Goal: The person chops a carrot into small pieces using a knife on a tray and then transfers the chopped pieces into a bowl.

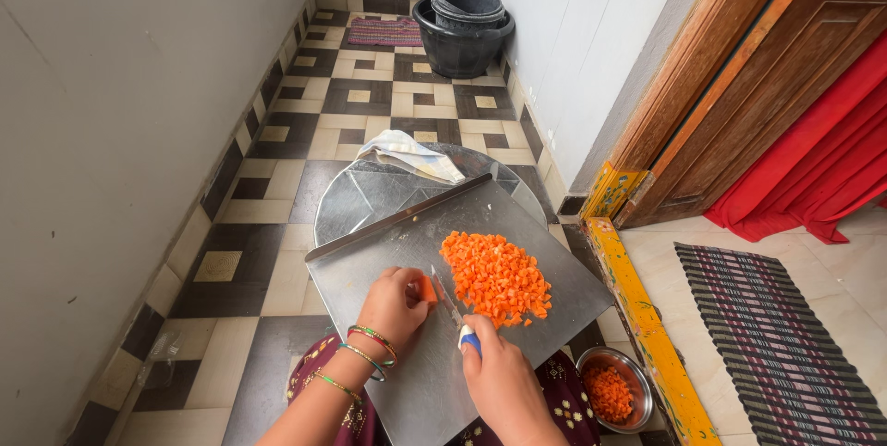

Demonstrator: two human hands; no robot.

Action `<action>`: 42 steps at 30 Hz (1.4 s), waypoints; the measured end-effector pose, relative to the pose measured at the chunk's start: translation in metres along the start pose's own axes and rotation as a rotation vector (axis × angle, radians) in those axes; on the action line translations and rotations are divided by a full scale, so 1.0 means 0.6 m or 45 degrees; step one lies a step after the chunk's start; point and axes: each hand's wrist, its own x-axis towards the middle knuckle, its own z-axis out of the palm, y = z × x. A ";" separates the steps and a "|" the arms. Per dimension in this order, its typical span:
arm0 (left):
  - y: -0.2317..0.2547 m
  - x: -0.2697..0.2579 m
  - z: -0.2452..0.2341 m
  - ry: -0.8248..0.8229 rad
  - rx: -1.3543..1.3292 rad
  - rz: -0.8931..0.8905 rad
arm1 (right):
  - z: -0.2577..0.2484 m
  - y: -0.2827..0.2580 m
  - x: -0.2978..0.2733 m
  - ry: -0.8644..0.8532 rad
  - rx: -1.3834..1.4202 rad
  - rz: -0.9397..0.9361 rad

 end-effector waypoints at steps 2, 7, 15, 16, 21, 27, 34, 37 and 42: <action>0.004 0.000 -0.002 0.000 0.018 0.010 | -0.003 -0.003 -0.001 -0.005 -0.018 -0.013; 0.024 -0.003 -0.011 -0.045 0.071 -0.010 | 0.001 -0.005 0.001 -0.052 -0.148 0.027; 0.026 0.010 -0.020 -0.111 0.094 -0.022 | 0.003 -0.009 0.017 -0.152 -0.275 -0.028; 0.024 0.010 -0.021 -0.113 0.095 -0.025 | 0.004 -0.009 0.020 -0.156 -0.274 -0.027; 0.015 0.016 -0.019 -0.137 0.088 -0.021 | 0.019 -0.009 0.045 -0.146 -0.260 -0.069; 0.015 0.020 -0.023 -0.155 0.091 0.021 | 0.037 -0.006 0.092 -0.131 -0.106 -0.104; 0.011 0.013 -0.024 -0.049 -0.021 0.054 | 0.030 0.002 0.078 -0.114 -0.075 -0.188; 0.005 0.014 -0.018 -0.036 0.104 0.131 | 0.011 0.015 0.039 -0.177 -0.086 -0.087; 0.000 0.019 -0.016 -0.039 0.194 0.227 | 0.030 0.003 0.054 -0.096 -0.128 -0.128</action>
